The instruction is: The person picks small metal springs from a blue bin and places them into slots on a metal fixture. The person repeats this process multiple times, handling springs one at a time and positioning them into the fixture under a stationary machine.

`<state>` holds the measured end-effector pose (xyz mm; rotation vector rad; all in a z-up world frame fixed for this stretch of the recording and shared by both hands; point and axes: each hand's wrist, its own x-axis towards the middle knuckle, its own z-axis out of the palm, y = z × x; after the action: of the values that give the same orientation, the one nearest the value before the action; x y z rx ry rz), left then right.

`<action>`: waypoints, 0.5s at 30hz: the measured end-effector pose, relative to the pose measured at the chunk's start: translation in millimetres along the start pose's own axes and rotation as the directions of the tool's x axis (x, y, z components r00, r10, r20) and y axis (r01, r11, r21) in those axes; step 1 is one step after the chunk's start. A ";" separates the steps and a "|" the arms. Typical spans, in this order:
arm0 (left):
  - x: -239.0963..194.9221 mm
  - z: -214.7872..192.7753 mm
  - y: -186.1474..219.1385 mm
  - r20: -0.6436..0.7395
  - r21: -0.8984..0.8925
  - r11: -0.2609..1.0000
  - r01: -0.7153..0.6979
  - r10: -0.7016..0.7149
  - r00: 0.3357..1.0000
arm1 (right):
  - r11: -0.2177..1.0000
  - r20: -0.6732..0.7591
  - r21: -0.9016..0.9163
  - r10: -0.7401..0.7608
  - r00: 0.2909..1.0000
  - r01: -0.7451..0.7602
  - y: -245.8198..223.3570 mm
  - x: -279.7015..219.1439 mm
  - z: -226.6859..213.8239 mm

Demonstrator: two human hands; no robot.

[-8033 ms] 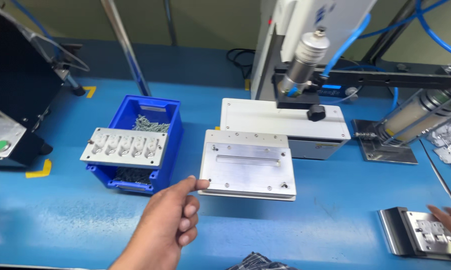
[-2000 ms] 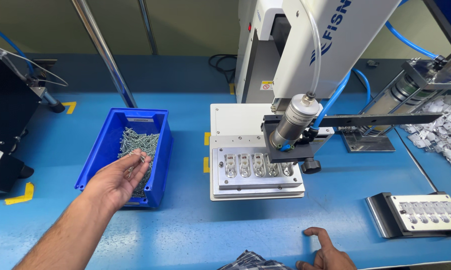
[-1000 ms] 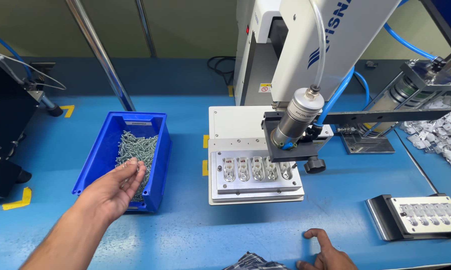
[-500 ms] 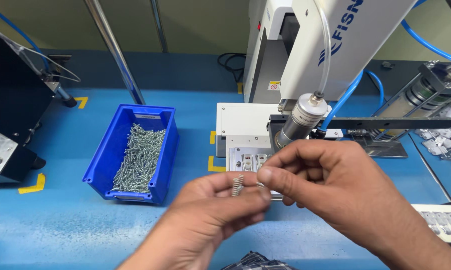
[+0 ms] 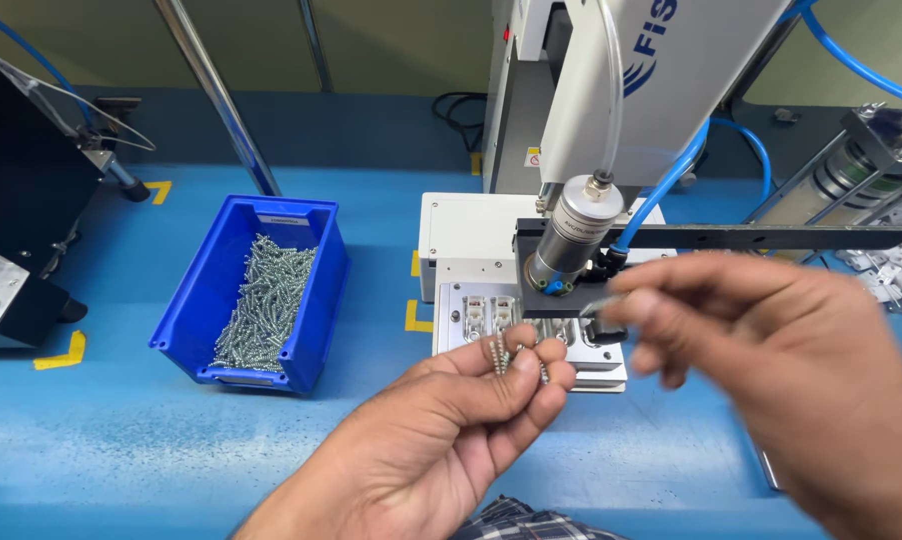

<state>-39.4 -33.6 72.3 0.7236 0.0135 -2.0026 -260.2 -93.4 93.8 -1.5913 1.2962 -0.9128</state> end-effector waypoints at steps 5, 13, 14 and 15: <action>4.4 6.2 -5.5 -0.015 0.132 0.990 -0.050 0.053 0.998 | 0.960 -0.165 -0.277 0.004 0.986 -0.050 27.0 27.7 -11.9; -1.3 5.4 -10.6 -0.145 0.276 0.954 -0.120 0.165 0.976 | 0.582 0.086 -0.787 -0.222 0.971 0.203 53.1 65.5 7.2; -2.1 4.9 -11.2 -0.159 0.250 0.960 -0.124 0.167 0.973 | 0.568 0.060 -0.815 -0.115 0.992 0.115 51.4 71.8 9.2; -2.0 5.0 -12.2 -0.167 0.226 0.966 -0.124 0.164 0.972 | 0.541 0.022 -0.841 -0.007 1.000 0.023 49.0 79.5 11.0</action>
<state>-50.9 -27.1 74.0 1.0181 -0.1439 -1.8081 -252.0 -173.7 45.6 -2.3255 1.8692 -0.2129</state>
